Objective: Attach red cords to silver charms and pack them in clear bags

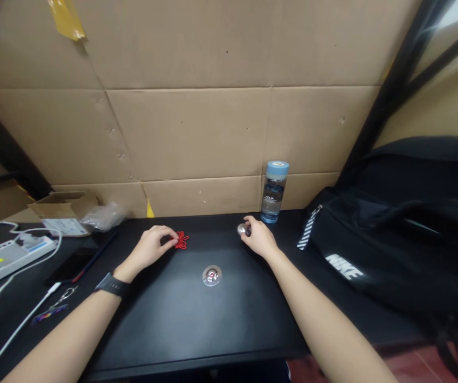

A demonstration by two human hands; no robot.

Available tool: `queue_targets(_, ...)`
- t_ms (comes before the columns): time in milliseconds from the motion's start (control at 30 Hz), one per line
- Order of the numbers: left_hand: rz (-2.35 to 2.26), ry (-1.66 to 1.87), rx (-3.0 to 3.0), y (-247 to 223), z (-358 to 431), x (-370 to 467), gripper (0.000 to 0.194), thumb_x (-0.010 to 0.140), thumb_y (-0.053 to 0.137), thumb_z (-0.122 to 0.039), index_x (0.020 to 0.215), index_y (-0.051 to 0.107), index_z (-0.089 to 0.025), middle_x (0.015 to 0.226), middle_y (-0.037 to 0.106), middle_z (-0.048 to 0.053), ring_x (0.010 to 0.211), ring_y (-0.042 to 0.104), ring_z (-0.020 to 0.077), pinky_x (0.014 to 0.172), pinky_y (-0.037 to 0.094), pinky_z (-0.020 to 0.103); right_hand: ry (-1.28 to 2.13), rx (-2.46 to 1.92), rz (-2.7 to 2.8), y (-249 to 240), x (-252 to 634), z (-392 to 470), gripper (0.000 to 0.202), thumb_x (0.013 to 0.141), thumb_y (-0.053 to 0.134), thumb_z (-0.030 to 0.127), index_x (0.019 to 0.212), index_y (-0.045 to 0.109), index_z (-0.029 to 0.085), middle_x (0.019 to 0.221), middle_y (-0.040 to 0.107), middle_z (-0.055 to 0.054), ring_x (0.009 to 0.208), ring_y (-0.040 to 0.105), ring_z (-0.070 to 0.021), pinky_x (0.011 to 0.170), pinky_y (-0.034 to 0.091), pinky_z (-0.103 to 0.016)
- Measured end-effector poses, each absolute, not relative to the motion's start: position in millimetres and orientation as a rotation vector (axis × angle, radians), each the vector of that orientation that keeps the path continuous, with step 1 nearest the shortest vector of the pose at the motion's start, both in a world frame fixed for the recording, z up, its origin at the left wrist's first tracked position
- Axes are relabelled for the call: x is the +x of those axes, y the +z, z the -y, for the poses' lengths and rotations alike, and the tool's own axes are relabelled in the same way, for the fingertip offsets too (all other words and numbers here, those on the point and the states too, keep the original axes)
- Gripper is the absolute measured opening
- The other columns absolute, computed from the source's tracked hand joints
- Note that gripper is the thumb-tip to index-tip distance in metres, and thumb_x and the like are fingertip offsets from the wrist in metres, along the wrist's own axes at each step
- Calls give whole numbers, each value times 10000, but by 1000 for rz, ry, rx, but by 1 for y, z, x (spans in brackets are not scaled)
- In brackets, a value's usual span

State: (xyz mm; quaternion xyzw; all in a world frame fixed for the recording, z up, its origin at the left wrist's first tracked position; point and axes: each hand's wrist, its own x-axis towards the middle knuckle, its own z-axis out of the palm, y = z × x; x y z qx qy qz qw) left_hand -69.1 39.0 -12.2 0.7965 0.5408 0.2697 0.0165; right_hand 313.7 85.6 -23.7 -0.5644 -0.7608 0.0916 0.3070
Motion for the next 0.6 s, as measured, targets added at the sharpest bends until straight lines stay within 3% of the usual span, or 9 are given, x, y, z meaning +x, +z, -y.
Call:
queue_targets(267, -1773, 897, 2453, -9, -38, -71, 142, 993, 541, -318, 960, 663, -253, 1062, 724, 37, 1026, 634, 252, 938, 459, 383, 328, -1414, 1911, -28, 315, -90, 465, 777, 723, 263, 1227, 615, 209, 1107, 754, -91, 889, 724, -212, 856, 560, -347)
queue_targets(600, -1699, 1316, 2159, -6, -40, -71, 148, 1039, 446, -363, 1022, 535, -247, 996, 763, 31, 967, 720, 213, 904, 475, 334, 408, -1460, 1824, -24, 319, -92, 417, 756, 756, 273, 1145, 630, 188, 1021, 759, -76, 769, 688, -170, 780, 569, -315)
